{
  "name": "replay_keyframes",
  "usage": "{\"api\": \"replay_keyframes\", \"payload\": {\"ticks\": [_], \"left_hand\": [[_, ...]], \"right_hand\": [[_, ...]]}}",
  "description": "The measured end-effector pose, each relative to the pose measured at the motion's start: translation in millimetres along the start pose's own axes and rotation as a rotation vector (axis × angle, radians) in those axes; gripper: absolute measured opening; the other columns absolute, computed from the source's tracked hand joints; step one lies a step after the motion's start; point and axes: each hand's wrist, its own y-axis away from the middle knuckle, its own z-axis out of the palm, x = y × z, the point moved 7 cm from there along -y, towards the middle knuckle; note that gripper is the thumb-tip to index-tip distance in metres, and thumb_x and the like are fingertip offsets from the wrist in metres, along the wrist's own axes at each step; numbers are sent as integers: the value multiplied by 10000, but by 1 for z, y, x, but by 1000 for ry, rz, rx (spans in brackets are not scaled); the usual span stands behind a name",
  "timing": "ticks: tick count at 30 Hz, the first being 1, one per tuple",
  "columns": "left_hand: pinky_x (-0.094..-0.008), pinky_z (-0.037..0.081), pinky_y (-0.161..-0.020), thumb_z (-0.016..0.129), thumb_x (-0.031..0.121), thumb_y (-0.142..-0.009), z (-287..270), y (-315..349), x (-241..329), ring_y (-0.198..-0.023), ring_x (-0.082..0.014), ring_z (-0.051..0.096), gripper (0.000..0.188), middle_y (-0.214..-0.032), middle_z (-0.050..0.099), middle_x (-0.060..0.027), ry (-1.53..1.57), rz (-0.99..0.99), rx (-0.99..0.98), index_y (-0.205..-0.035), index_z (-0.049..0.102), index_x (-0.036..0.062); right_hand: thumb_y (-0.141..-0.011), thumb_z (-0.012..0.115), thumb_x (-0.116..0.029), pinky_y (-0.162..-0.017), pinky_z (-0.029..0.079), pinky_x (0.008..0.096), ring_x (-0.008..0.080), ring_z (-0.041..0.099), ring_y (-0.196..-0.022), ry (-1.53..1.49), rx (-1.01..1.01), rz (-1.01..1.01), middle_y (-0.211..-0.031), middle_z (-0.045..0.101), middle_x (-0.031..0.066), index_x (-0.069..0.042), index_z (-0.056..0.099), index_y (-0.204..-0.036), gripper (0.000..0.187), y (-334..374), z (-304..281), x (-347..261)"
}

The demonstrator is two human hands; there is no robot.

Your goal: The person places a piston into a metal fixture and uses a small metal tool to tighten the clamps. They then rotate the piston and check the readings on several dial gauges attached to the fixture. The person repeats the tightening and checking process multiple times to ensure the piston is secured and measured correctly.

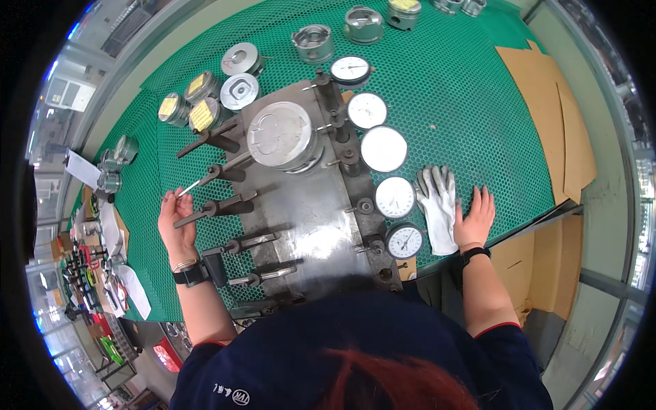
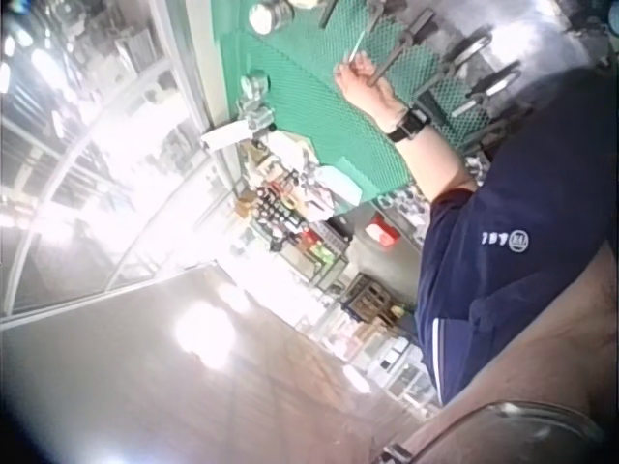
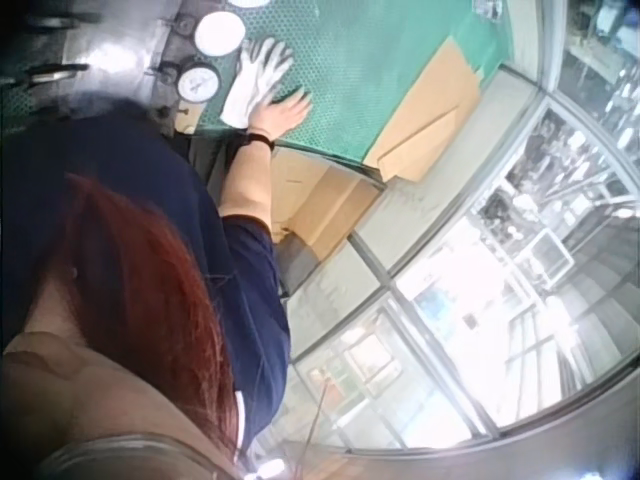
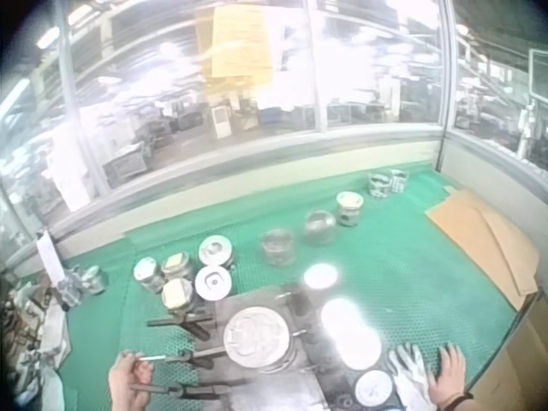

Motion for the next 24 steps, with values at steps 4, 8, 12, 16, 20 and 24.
{"api": "replay_keyframes", "payload": {"ticks": [4,8,12,16,20,24], "left_hand": [[-382,608,-886,522,57,-1030,1,2,-2,-927,-252,676,167,-1124,638,-208,20,4,-7,-1176,482,-14],[-369,623,-858,503,58,-1036,14,8,-7,-909,-245,680,139,-1094,645,-201,17,-13,-43,-1156,484,-10],[-369,636,-836,479,57,-1041,3,3,0,-866,-235,687,112,-1072,655,-200,54,32,83,-1137,494,0],[-372,637,-831,486,61,-1039,0,5,0,-865,-236,690,115,-1065,658,-197,82,18,-1,-1138,496,2],[-379,636,-820,485,67,-1040,6,7,-4,-853,-238,692,120,-1043,664,-189,83,5,10,-1144,496,6],[-379,632,-816,496,68,-1038,2,7,0,-864,-241,690,117,-1048,664,-187,75,27,23,-1136,503,4]], "right_hand": [[-941,614,-313,-1207,221,517,401,306,-1457,-2,1,-10,-1557,377,190,-76,423,-1470,611,-1,-1,-3],[-968,589,-334,-1208,216,516,400,298,-1463,1,1,-15,-1561,374,189,-75,422,-1473,591,-1,0,-2],[-968,589,-335,-1209,214,518,399,291,-1468,1,-3,-6,-1566,368,187,-75,419,-1474,594,0,0,-1],[-965,590,-331,-1209,215,523,400,286,-1469,4,-13,-12,-1571,360,185,-76,411,-1479,601,-1,2,-1],[-959,594,-329,-1208,218,527,405,288,-1465,10,-3,-15,-1571,358,185,-75,408,-1481,610,0,1,0],[-956,595,-326,-1206,220,529,408,293,-1460,9,-3,-16,-1568,361,185,-72,408,-1480,611,0,2,0]]}}
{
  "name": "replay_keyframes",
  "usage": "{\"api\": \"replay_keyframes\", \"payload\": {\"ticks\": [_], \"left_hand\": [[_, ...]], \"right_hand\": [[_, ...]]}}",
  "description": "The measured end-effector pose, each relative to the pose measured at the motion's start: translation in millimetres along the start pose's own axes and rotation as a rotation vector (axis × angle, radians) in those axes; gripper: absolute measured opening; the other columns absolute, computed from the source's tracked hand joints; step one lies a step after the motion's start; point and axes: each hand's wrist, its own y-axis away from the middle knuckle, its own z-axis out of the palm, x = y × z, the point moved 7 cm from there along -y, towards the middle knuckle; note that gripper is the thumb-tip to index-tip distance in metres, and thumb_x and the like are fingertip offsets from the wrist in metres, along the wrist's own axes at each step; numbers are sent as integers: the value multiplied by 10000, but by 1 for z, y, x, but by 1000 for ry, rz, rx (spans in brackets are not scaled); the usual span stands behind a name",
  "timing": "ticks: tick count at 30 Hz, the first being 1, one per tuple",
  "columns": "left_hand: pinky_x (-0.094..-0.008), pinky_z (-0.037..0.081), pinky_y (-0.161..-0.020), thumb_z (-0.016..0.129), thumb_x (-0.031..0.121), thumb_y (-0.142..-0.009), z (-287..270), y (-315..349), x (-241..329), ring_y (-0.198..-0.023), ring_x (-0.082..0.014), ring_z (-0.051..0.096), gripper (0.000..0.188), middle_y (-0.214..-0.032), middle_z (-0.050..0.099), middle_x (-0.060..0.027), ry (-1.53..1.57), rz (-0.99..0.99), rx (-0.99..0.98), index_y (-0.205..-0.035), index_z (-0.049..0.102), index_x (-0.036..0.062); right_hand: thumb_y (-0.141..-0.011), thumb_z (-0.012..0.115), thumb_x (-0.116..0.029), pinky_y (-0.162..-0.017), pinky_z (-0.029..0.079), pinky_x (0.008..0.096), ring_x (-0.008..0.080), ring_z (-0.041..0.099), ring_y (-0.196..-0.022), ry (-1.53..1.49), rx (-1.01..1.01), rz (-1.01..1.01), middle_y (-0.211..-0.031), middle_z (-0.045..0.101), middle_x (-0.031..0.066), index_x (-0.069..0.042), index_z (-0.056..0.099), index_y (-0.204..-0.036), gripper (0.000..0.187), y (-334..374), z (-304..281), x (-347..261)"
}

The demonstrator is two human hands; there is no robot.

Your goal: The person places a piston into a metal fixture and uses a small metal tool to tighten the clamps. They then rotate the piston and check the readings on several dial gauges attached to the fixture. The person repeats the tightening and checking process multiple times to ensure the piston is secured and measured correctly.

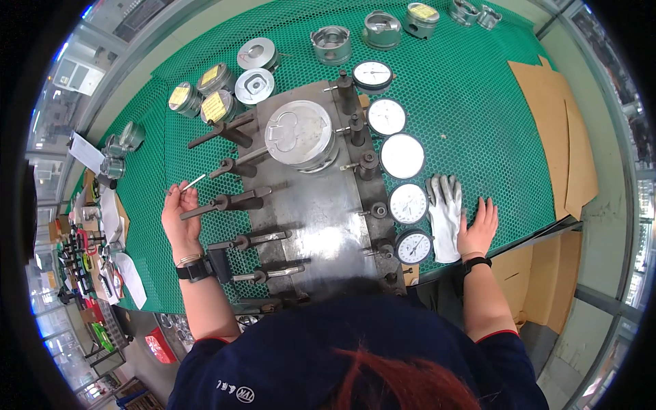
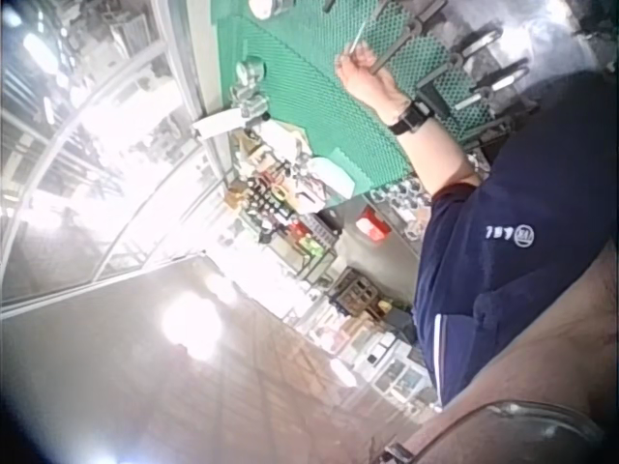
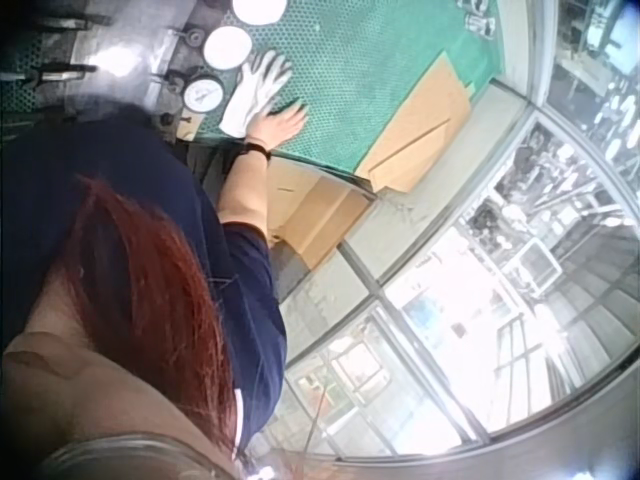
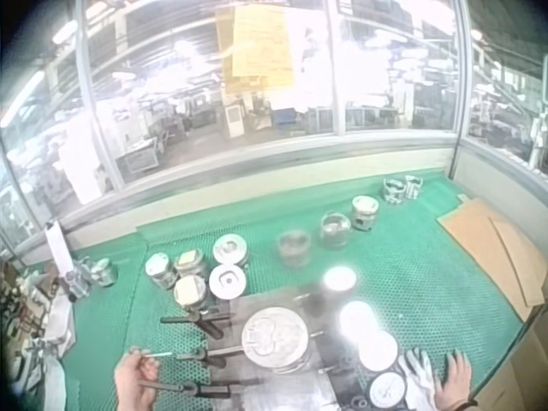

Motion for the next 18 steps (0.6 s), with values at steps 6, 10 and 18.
{"api": "replay_keyframes", "payload": {"ticks": [6,10,18], "left_hand": [[-371,623,-833,520,66,-1030,4,3,2,-890,-247,687,119,-1076,662,-190,-36,11,-7,-1130,513,3],[-381,615,-856,521,76,-1033,6,3,0,-901,-244,679,146,-1059,664,-180,-50,-2,-48,-1156,504,-1],[-291,516,-703,477,221,-1076,16,9,79,-752,-121,545,286,-842,570,-26,-481,252,48,-1250,519,-2]], "right_hand": [[-951,598,-321,-1203,226,530,413,298,-1455,-3,13,-12,-1565,365,188,-70,409,-1479,614,1,1,2],[-947,601,-321,-1201,228,529,415,299,-1454,-6,17,-20,-1564,365,190,-71,410,-1478,617,1,0,1],[-955,598,-325,-1198,239,527,420,315,-1449,-4,28,-21,-1554,382,197,-67,418,-1474,607,-1,0,-1]]}}
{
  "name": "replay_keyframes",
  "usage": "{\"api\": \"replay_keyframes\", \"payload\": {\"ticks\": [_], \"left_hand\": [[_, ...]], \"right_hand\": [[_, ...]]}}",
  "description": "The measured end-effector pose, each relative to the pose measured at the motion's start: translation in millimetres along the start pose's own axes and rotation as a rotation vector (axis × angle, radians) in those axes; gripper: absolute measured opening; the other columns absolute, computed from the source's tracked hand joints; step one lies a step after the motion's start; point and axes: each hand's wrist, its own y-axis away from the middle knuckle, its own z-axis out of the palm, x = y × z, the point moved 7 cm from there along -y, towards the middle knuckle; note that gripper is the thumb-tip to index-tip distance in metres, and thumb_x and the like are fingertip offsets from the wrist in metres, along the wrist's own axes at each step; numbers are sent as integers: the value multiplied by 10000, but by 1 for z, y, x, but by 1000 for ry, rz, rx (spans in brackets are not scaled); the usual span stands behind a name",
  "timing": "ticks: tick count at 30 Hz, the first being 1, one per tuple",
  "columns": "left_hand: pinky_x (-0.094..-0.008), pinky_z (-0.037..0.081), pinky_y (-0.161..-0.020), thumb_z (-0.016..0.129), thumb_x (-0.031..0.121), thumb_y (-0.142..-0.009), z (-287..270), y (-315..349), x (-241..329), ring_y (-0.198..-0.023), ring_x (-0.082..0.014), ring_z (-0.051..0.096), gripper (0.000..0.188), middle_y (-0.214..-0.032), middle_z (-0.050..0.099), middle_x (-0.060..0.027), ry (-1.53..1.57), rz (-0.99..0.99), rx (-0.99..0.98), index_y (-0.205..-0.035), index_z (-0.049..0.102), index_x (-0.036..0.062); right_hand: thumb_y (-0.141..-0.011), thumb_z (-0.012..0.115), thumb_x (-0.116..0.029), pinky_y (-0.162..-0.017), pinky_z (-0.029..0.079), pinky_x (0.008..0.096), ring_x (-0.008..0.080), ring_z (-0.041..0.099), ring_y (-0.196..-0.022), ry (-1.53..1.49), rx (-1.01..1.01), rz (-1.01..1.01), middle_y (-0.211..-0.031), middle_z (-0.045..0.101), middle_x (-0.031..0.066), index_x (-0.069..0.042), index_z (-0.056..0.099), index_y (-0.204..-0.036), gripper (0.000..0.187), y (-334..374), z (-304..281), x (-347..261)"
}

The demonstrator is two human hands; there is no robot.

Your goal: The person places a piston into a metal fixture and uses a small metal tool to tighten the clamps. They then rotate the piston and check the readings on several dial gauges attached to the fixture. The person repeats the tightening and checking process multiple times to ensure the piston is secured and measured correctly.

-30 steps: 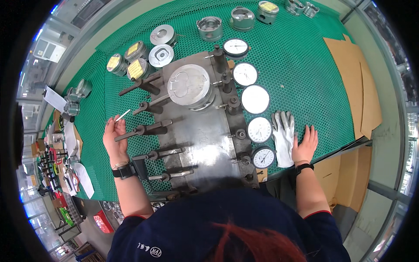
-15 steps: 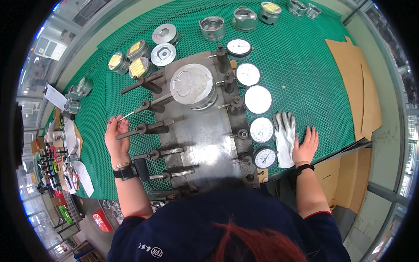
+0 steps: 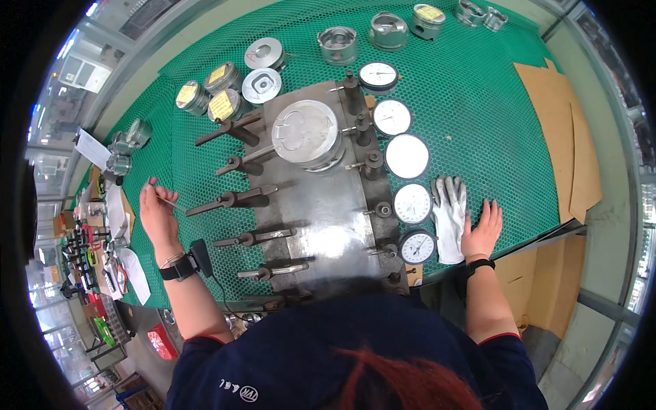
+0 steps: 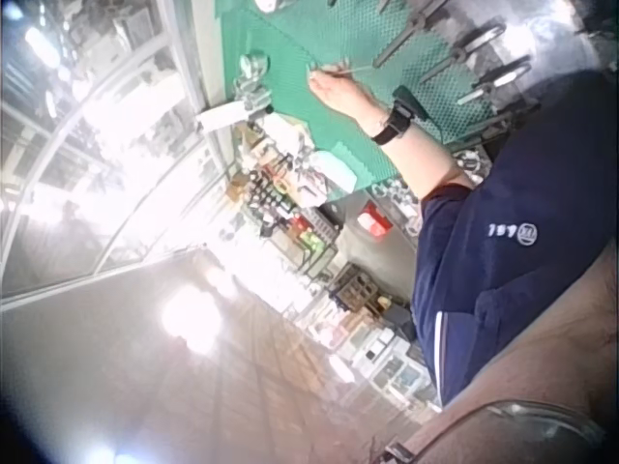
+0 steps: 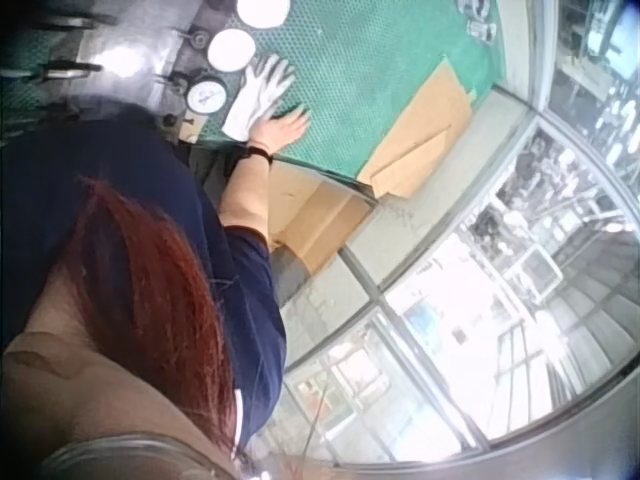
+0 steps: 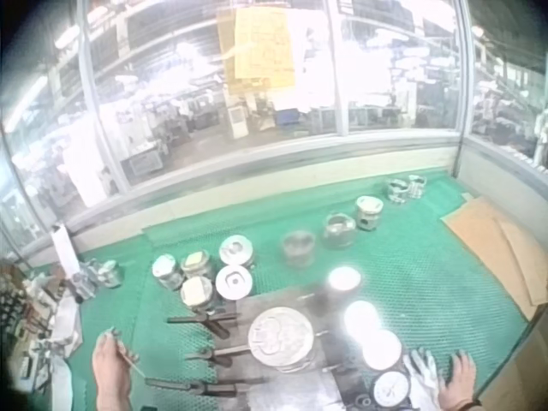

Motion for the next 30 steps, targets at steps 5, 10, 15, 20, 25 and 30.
{"api": "replay_keyframes", "payload": {"ticks": [5,10,15,20,25,30], "left_hand": [[-251,358,-553,519,274,-1059,83,27,81,-615,-52,421,318,-705,456,73,-765,150,-364,-1198,683,40],[-263,390,-556,546,252,-1035,152,52,71,-627,-56,472,308,-682,523,48,-892,154,-685,-1121,726,17],[-303,470,-610,554,252,-1021,167,54,56,-638,-120,565,306,-662,588,-25,-1003,128,-710,-1113,728,17],[-427,525,-724,570,253,-988,175,60,60,-750,-363,664,291,-822,697,-204,-1062,260,-751,-1049,720,11],[-371,507,-870,570,155,-960,176,55,61,-955,-309,651,265,-990,692,-154,-1071,394,-916,-1151,705,30],[-401,363,-1115,518,200,-901,156,33,60,-1283,-306,504,451,-1338,591,-148,-852,616,-1039,-1304,597,14]], "right_hand": [[-920,633,-250,-1190,248,527,426,320,-1444,-13,26,-3,-1553,389,197,-59,424,-1478,625,5,4,7],[-937,617,-258,-1189,255,524,426,327,-1438,-1,38,-30,-1551,394,192,-57,425,-1478,608,2,5,7],[-943,607,-270,-1193,252,518,418,328,-1441,7,31,-19,-1551,396,188,-59,426,-1478,603,3,4,7],[-940,606,-276,-1195,249,517,415,322,-1447,9,25,-16,-1554,393,183,-66,423,-1482,609,2,6,8],[-938,608,-276,-1196,245,517,415,317,-1450,17,27,-10,-1562,385,180,-67,416,-1488,619,3,7,9],[-937,608,-269,-1196,243,520,417,313,-1451,13,23,-14,-1565,380,181,-66,412,-1491,622,3,7,9]]}}
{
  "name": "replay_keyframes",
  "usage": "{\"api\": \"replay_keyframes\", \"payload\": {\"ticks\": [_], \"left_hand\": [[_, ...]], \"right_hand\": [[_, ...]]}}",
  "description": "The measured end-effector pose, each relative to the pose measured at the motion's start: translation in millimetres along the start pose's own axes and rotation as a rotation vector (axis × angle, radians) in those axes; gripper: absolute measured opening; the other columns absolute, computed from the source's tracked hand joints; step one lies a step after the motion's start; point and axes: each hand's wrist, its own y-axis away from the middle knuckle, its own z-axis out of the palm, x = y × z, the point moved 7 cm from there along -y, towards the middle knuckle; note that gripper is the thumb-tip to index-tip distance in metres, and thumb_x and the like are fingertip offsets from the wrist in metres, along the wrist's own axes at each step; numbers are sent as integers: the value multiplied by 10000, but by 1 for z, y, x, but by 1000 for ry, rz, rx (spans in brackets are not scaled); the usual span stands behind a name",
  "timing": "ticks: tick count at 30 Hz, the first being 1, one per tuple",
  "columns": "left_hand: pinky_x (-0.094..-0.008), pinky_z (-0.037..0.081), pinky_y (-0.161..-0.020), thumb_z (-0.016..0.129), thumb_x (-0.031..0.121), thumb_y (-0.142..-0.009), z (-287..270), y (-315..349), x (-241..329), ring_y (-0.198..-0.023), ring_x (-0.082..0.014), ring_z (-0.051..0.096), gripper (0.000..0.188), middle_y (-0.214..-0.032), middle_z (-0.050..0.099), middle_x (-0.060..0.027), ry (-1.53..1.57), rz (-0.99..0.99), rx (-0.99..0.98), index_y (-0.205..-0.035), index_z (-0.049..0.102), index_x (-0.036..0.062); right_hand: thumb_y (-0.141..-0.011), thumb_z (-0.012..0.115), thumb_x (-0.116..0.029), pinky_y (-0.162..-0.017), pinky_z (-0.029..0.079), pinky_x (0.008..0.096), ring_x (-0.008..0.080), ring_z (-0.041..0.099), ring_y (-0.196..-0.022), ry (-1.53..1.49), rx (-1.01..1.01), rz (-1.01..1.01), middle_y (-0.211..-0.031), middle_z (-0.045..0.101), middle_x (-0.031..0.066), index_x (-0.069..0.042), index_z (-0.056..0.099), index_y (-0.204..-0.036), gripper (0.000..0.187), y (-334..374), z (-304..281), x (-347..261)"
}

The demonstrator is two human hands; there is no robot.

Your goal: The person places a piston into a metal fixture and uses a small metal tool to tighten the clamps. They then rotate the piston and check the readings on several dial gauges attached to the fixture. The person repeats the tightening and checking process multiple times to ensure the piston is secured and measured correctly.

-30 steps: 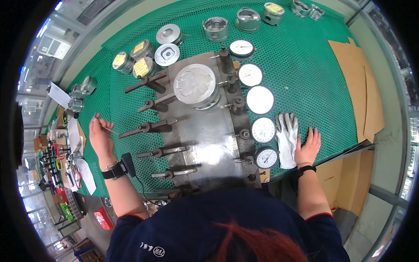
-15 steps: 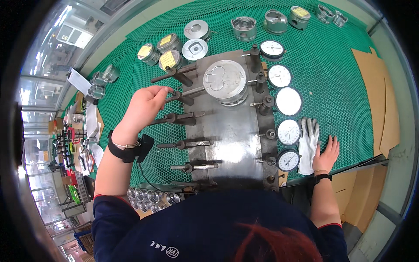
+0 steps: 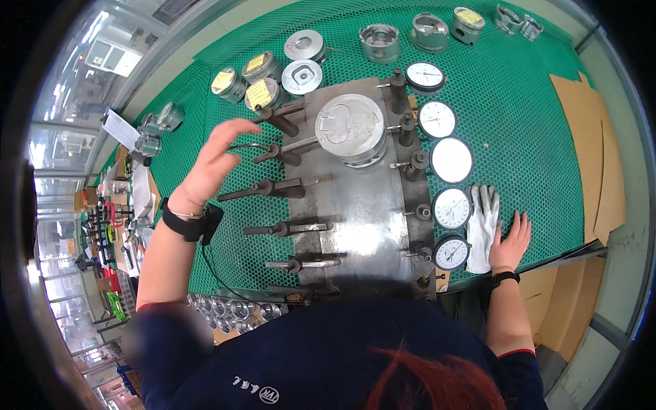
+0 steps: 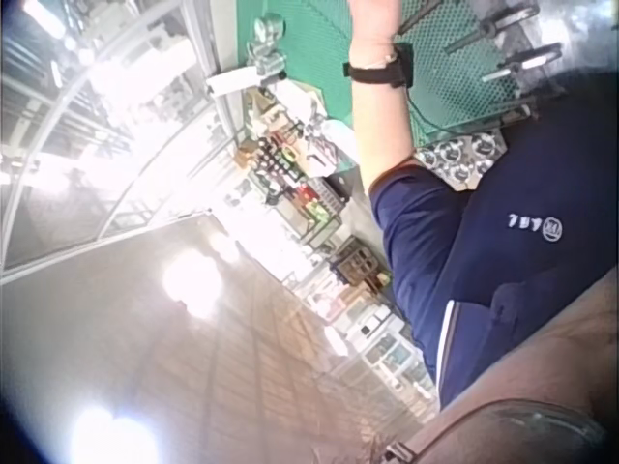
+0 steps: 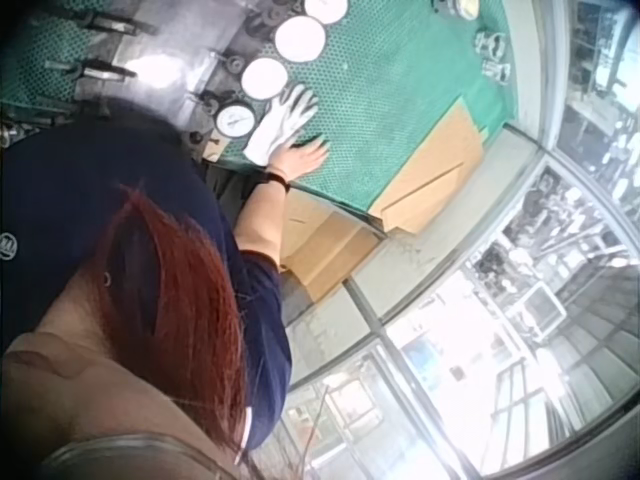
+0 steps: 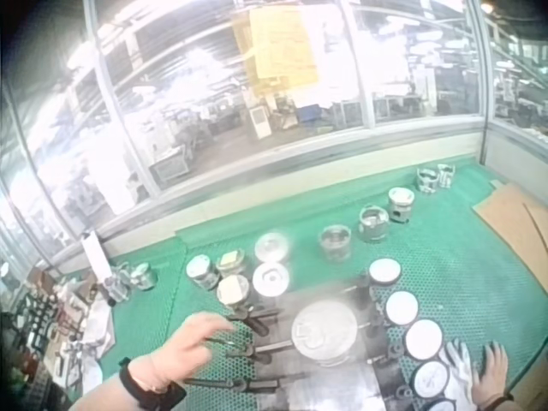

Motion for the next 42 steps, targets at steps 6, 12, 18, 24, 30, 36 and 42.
{"api": "replay_keyframes", "payload": {"ticks": [6,12,18,24,30,36,42], "left_hand": [[-397,143,-1224,357,496,-1049,-6,-24,-37,-1469,-247,292,662,-1507,436,-136,518,-140,159,-1466,422,-14],[-392,112,-1244,342,492,-1074,-2,-46,-42,-1488,-242,276,646,-1526,427,-126,522,-189,8,-1480,421,-3],[-385,146,-1238,356,510,-1072,0,-55,-54,-1468,-224,322,651,-1496,482,-107,571,-321,-53,-1489,420,15],[-402,151,-1221,334,486,-1081,3,-53,-60,-1439,-222,351,612,-1488,506,-97,645,-385,-51,-1478,455,37],[-413,139,-1208,345,468,-1079,4,-58,-58,-1443,-218,346,595,-1475,525,-102,768,-425,3,-1464,470,32],[-363,221,-1190,406,456,-1068,0,-62,-69,-1402,-231,408,590,-1461,531,-132,598,-315,16,-1445,485,9],[-380,433,-1076,664,298,-955,-23,-58,97,-1288,-319,551,543,-1392,569,-211,-162,-113,131,-1366,521,-27]], "right_hand": [[-937,607,-274,-1195,244,523,427,316,-1445,2,1,-8,-1559,385,186,-63,415,-1487,620,0,-2,-1],[-937,606,-290,-1193,249,523,423,322,-1442,9,6,2,-1556,389,185,-58,420,-1481,620,-1,-3,-3],[-947,597,-322,-1195,248,519,414,322,-1445,21,6,17,-1556,390,182,-61,427,-1478,615,-3,-2,-2],[-941,602,-314,-1195,242,528,412,309,-1452,1,-8,29,-1561,382,184,-65,426,-1480,620,0,-2,-3],[-934,608,-300,-1196,242,525,412,316,-1451,8,12,22,-1557,389,183,-62,423,-1480,623,3,-2,-2],[-934,607,-317,-1195,247,523,413,323,-1447,9,4,22,-1548,401,189,-55,428,-1475,628,-5,-6,-7],[-934,606,-341,-1200,235,526,410,308,-1456,11,-13,42,-1553,392,192,-54,424,-1480,643,-3,-4,-3]]}}
